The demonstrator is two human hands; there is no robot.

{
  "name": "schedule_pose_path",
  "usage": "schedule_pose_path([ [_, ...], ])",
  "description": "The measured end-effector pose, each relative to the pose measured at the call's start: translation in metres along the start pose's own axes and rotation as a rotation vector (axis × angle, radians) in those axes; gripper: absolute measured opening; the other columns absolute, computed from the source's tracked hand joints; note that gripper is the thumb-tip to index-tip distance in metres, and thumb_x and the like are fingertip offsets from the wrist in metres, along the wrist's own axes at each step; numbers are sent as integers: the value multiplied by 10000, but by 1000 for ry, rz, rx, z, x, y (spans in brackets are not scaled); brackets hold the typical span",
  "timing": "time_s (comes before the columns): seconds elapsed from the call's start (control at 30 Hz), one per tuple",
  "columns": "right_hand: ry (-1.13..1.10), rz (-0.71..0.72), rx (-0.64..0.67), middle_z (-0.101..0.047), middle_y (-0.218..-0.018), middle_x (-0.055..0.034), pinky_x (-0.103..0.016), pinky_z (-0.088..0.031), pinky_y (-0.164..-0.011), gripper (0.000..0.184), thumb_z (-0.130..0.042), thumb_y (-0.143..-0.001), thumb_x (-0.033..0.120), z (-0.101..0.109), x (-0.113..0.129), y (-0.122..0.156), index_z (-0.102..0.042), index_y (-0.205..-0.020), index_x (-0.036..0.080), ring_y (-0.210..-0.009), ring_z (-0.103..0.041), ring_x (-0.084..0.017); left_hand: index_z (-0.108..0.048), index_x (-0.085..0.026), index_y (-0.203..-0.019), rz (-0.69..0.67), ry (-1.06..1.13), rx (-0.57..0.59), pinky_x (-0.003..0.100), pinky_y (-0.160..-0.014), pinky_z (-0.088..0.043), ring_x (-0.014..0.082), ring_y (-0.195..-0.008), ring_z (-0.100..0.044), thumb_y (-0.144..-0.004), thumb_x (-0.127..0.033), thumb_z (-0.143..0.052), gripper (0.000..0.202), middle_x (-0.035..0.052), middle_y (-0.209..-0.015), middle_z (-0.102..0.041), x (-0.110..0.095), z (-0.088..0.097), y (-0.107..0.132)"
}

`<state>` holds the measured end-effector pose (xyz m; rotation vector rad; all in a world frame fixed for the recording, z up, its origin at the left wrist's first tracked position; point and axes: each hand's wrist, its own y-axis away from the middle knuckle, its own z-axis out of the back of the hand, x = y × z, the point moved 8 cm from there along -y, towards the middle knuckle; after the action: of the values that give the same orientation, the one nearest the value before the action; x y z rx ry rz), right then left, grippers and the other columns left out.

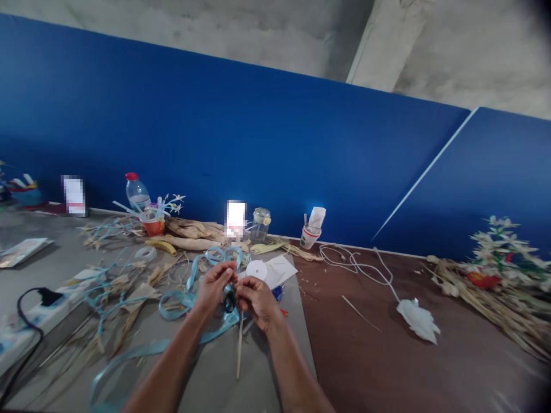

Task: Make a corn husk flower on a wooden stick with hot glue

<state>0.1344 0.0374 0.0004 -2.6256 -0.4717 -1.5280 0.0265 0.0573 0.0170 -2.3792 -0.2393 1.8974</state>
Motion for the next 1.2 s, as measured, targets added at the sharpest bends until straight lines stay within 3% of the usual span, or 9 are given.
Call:
schedule_pose_path([
  [0.13,-65,123,-116,-549,-520,51,-164,-236,-371,131,-690,-596,211,21,22,-1,-591,-649,144,-337,-384,-19,-639,-166,-767,-96,-389,-118,235,-528,-375,121,-531,-473,-740,-330,-532,198,-27,-548,-520,-2,12,-5],
  [0.3,-95,187,-188,-532,-527,55,-173,-235,-378,169,-713,-571,217,36,36,1,-571,-629,145,-346,-370,-14,-632,-190,-701,-192,-644,-256,242,-562,-362,134,-566,-475,-751,-335,-521,190,-20,-575,-543,-13,28,-4],
  [0.47,-89,193,-194,-531,-531,50,-187,-237,-383,175,-711,-576,221,39,38,1,-564,-639,152,-357,-364,-22,-677,-227,-829,-293,-461,-281,259,-621,-400,169,-689,-548,-669,-273,-633,172,44,-820,-643,-14,29,-1],
  [0.6,-65,207,-212,-537,-534,48,-193,-230,-387,172,-700,-578,232,41,40,2,-563,-648,154,-359,-359,-26,-700,-231,-719,-212,-316,-187,261,-594,-388,187,-629,-533,-619,-223,-681,101,28,-635,-618,-2,19,-1],
  [0.67,-44,218,-222,-534,-535,49,-191,-223,-389,166,-689,-584,236,41,40,2,-565,-653,150,-356,-358,-24,-698,-228,-702,-199,-303,-167,261,-612,-394,183,-634,-538,-622,-203,-676,86,27,-644,-617,-1,15,0],
  [0.8,42,223,-246,-529,-537,47,-191,-223,-393,144,-668,-596,241,41,42,3,-573,-645,143,-362,-366,-25,-695,-225,-750,-326,-417,-177,281,-700,-425,197,-774,-568,-650,-190,-639,121,58,-818,-620,-9,11,2],
  [0.9,71,226,-259,-527,-538,47,-191,-229,-399,147,-664,-593,246,39,44,3,-574,-647,142,-369,-373,-27,-689,-220,-764,-398,-570,-134,310,-722,-430,206,-763,-570,-707,-206,-572,131,66,-802,-618,-10,8,1],
  [1.03,63,249,-289,-532,-532,46,-197,-237,-400,154,-673,-584,246,37,50,5,-582,-656,145,-370,-368,-31,-679,-217,-761,-417,-665,-92,309,-693,-425,203,-704,-580,-733,-208,-526,155,61,-742,-635,-3,10,-3],
  [1.2,57,329,-309,-541,-536,42,-202,-241,-402,161,-689,-584,248,39,78,13,-589,-663,148,-379,-374,-35,-657,-214,-731,-338,-683,-173,317,-711,-405,214,-724,-584,-703,-185,-529,134,62,-754,-660,6,27,-9],
])
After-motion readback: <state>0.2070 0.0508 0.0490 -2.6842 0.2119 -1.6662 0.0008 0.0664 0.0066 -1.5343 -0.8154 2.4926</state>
